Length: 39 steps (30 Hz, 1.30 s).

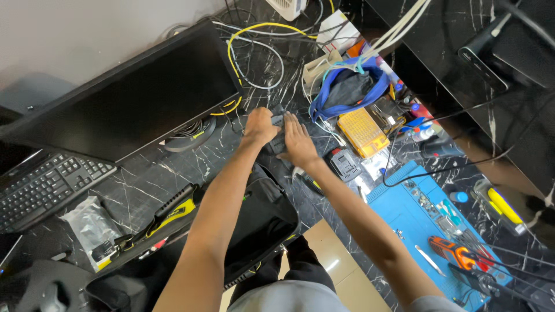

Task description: The person organizes various tools and accessories on a cluttered workbench. They place a screwdriver, a power drill, a battery pack, and a pair of pliers into a black tool bag. The person also handles a plastic package and a small black box, arranging them on the table or inside the bag.

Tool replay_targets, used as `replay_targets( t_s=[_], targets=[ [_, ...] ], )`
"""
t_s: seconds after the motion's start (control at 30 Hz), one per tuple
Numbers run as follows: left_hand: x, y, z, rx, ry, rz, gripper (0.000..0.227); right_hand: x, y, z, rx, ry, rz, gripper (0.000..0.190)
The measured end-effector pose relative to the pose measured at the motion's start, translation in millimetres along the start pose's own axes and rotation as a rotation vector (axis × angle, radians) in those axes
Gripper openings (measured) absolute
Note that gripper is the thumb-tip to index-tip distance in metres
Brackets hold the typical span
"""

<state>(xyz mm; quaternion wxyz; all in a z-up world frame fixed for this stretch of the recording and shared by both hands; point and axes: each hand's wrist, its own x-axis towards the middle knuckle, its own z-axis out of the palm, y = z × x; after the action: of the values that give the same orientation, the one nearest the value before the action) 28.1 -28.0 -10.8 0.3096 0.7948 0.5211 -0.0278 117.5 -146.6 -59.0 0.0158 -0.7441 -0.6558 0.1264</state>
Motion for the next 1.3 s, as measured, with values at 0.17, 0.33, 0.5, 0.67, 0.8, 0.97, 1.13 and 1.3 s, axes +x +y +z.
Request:
replay_targets(
  t_s=[0.17, 0.33, 0.5, 0.67, 0.8, 0.97, 1.13, 1.3],
  targets=[
    [2.8, -0.9, -0.8, -0.026, 0.011, -0.032, 0.057, 11.8, 13.3, -13.3, 0.120, -0.124, -0.095, 0.166],
    [8.7, 2.4, -8.7, 0.008, 0.013, -0.009, 0.065, 18.4, 16.8, -20.6, 0.264, -0.155, -0.103, 0.158],
    [0.8, -2.3, -9.2, -0.045, 0.038, 0.012, 0.072, 24.8, 24.4, -25.2, 0.208, -0.210, -0.114, 0.158],
    [-7.4, -4.2, -6.1, -0.055, 0.049, -0.010, 0.048, 39.2, 32.2, -58.1, -0.026, -0.283, -0.304, 0.154],
    [-5.7, -5.8, -8.0, -0.018, 0.028, -0.019, 0.045, 59.8, 31.4, -58.2, -0.401, -0.147, -0.544, 0.152],
    [-10.1, -9.7, -6.4, 0.007, -0.055, -0.001, 0.050, 72.1, 30.5, -69.2, -0.449, -0.204, -0.600, 0.148],
    [-25.4, -32.6, 4.3, 0.038, -0.127, 0.262, 0.062, 80.0, 28.3, -59.9, -0.363, -0.356, -0.516, 0.154],
    [-22.4, -26.2, 4.4, -0.007, -0.047, 0.234, 0.109, 79.3, 28.6, -64.7, -0.365, -0.380, -0.503, 0.149]
  ],
)
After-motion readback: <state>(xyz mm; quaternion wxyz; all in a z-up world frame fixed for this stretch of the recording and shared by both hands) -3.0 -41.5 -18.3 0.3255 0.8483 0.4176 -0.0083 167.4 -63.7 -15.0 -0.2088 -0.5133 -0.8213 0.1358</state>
